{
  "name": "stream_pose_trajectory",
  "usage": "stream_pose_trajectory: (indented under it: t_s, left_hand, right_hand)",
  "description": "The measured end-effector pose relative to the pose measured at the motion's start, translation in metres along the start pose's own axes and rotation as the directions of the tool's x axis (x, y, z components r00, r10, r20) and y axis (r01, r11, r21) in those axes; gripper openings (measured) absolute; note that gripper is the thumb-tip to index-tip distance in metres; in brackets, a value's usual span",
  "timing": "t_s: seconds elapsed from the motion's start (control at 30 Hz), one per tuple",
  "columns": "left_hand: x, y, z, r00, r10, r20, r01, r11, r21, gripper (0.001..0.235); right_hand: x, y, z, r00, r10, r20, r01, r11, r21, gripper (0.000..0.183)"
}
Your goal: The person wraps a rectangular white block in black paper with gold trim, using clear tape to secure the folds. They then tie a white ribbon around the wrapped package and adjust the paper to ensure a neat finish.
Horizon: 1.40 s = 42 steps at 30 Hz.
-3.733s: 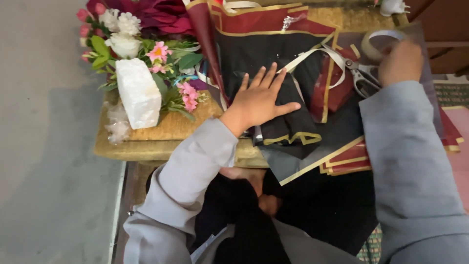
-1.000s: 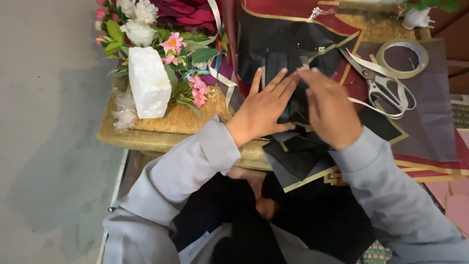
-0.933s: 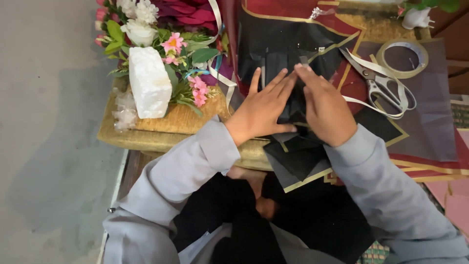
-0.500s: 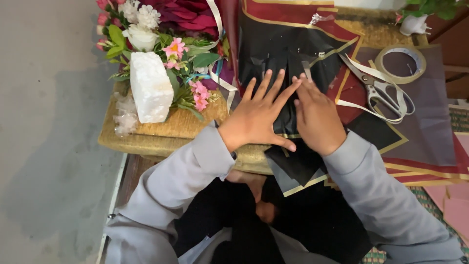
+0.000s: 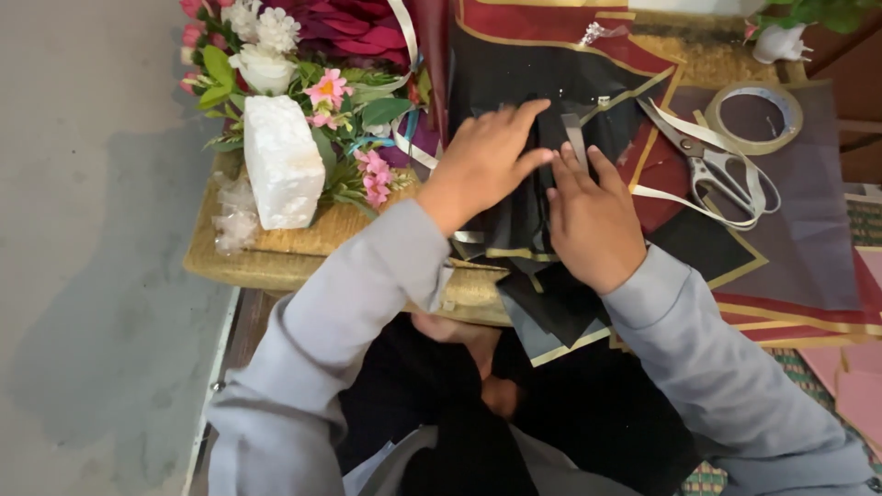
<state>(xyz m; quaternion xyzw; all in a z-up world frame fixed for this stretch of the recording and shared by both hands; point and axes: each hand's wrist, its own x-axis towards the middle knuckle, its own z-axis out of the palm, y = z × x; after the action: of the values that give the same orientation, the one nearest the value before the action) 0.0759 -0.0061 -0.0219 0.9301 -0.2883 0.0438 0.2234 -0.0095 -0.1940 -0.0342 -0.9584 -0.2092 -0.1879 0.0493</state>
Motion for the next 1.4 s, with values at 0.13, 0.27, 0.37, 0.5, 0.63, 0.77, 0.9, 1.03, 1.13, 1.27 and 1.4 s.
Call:
stream_pose_trajectory:
  t_s: [0.13,0.27,0.37,0.5,0.63,0.77,0.9,1.03,1.13,1.27,1.4]
  left_hand:
    - [-0.007,0.003,0.028,0.973,0.127,-0.192,-0.087,0.975,0.203,0.053]
    - [-0.014,0.009,0.029,0.997,0.08,0.002,-0.08,0.994,0.077,0.057]
    - [-0.017,0.013,0.021,0.997,0.037,0.068,-0.041,0.997,0.059,0.057]
    - [-0.014,0.011,0.022,0.987,0.016,0.159,-0.025,0.998,0.052,0.058]
    - [-0.013,0.016,0.016,0.976,-0.008,0.216,-0.014,0.995,0.101,0.057]
    - [-0.01,0.012,0.019,0.985,0.028,0.172,-0.059,0.982,0.181,0.058]
    - [-0.016,0.01,0.024,0.995,0.08,0.058,-0.087,0.988,0.127,0.056]
    - [-0.017,0.01,0.032,0.995,0.101,0.004,-0.1,0.986,0.135,0.055]
    - [-0.015,0.006,0.04,0.992,0.115,-0.044,-0.109,0.987,0.12,0.055]
    - [-0.018,0.006,0.045,0.985,0.129,-0.113,-0.116,0.986,0.117,0.053]
    - [-0.016,0.004,0.049,0.98,0.132,-0.147,-0.108,0.981,0.16,0.053]
  right_hand:
    - [-0.002,0.003,0.01,1.0,0.013,-0.024,-0.015,0.996,-0.089,0.048]
    - [0.002,0.01,0.005,0.999,0.023,0.023,-0.023,1.0,-0.005,0.047]
    - [0.028,0.034,-0.008,0.991,0.08,0.104,-0.106,0.955,0.277,0.035]
    - [0.07,0.085,0.012,0.963,0.206,0.175,-0.268,0.804,0.531,0.021]
    - [0.095,0.104,0.069,0.917,0.324,0.232,-0.395,0.817,0.419,0.023]
    - [0.102,0.095,0.081,0.938,0.301,0.17,-0.346,0.811,0.472,0.013]
    - [0.095,0.087,0.083,0.898,0.41,0.16,-0.435,0.767,0.472,0.013]
    - [0.091,0.078,0.072,0.882,0.444,0.161,-0.462,0.739,0.491,0.011]
    - [0.09,0.074,0.069,0.885,0.439,0.157,-0.452,0.726,0.518,0.013]
    - [0.087,0.079,0.078,0.869,0.458,0.188,-0.483,0.703,0.522,0.013]
    - [0.088,0.077,0.074,0.859,0.473,0.195,-0.496,0.675,0.547,0.014]
